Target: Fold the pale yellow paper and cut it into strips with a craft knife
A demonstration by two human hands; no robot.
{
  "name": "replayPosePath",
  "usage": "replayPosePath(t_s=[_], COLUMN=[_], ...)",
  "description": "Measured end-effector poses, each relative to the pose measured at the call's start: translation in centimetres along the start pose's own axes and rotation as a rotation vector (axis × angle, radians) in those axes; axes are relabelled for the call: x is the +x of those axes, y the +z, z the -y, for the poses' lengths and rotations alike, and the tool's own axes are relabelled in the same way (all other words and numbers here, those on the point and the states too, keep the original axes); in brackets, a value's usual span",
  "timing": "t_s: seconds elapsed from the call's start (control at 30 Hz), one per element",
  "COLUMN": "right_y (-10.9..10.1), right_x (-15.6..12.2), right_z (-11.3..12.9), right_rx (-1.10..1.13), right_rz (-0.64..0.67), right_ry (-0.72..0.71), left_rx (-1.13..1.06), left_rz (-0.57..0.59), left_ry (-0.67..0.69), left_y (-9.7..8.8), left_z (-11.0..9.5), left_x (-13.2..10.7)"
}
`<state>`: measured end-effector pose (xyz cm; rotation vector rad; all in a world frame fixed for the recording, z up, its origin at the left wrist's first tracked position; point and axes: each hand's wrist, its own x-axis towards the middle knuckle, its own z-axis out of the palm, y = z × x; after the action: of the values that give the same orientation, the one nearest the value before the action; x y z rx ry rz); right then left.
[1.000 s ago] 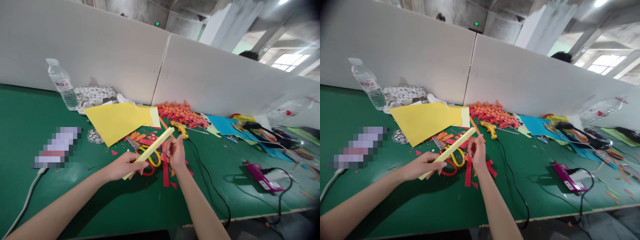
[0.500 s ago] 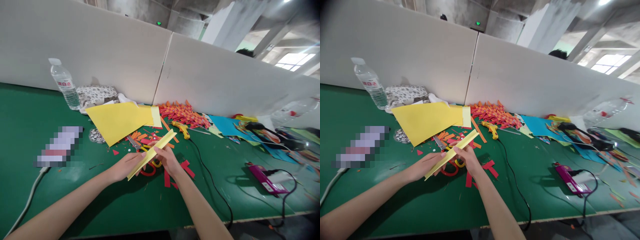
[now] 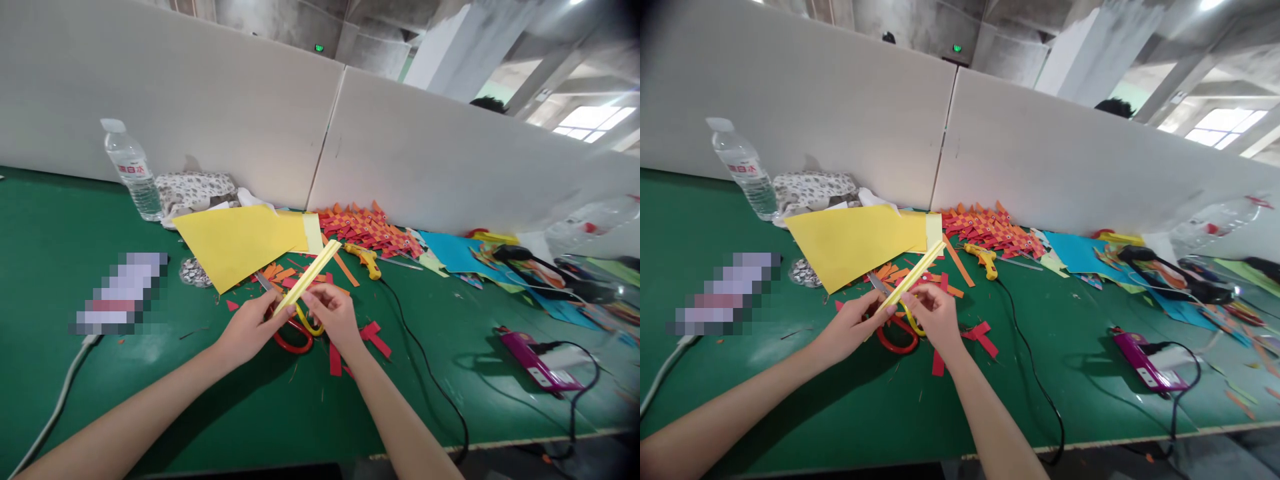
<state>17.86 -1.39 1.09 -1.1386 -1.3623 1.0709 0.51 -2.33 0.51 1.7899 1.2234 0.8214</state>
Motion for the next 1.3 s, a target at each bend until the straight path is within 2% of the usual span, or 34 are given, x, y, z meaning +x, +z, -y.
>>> replayPosePath(t_s=[0.1,0.23,0.4,0.5,0.63,0.73,0.87,0.97,1.13,1.3], right_y=[0.3,0.2,-0.1,-0.2,0.1,0.3,0.2,-0.1,-0.2,-0.1], right_x=[0.0,0.3,0.4,0.5,0.6,0.5,0.4,0.6,0.8,0.7], right_z=[-0.2,-0.5,-0.3,-0.5,-0.9,-0.8,-0.7,-0.7,-0.7,-0.1], right_rx=[0.01,0.077,0.144,0.244,0.309,0.236,0.155,0.164,0.273,0.332], right_rz=[0.157,0.203,0.17,0.109,0.038,0.049,0.06,0.016,0.036,0.016], right_ry=[0.104,0.129,0.105,0.145,0.201,0.152,0.094,0.131,0.242,0.26], left_rx=[0.086,-0.019,-0.34,-0.451,-0.455,-0.444,-0.458,-0.492,-0.558,-0.644], left_rz=[0.006,0.017,0.053,0.022,0.07,0.107,0.071,0.042,0.041,0.044], left_ry=[-0.004,-0.016,-0.106,-0.163,-0.144,-0.117,-0.099,-0.115,-0.2,-0.229], left_y=[0.1,0.2,0.1,0.0,0.2,0.5,0.6,0.6,0.5,0.4], left_z=[0.0,0.0,-0.2,-0.2,-0.1,0.0,0.5,0.7,0.4,0.5], left_x=[-0.1,-0.1,0.3,0.4,0.4,0.4,0.4,0.6,0.7,0.9])
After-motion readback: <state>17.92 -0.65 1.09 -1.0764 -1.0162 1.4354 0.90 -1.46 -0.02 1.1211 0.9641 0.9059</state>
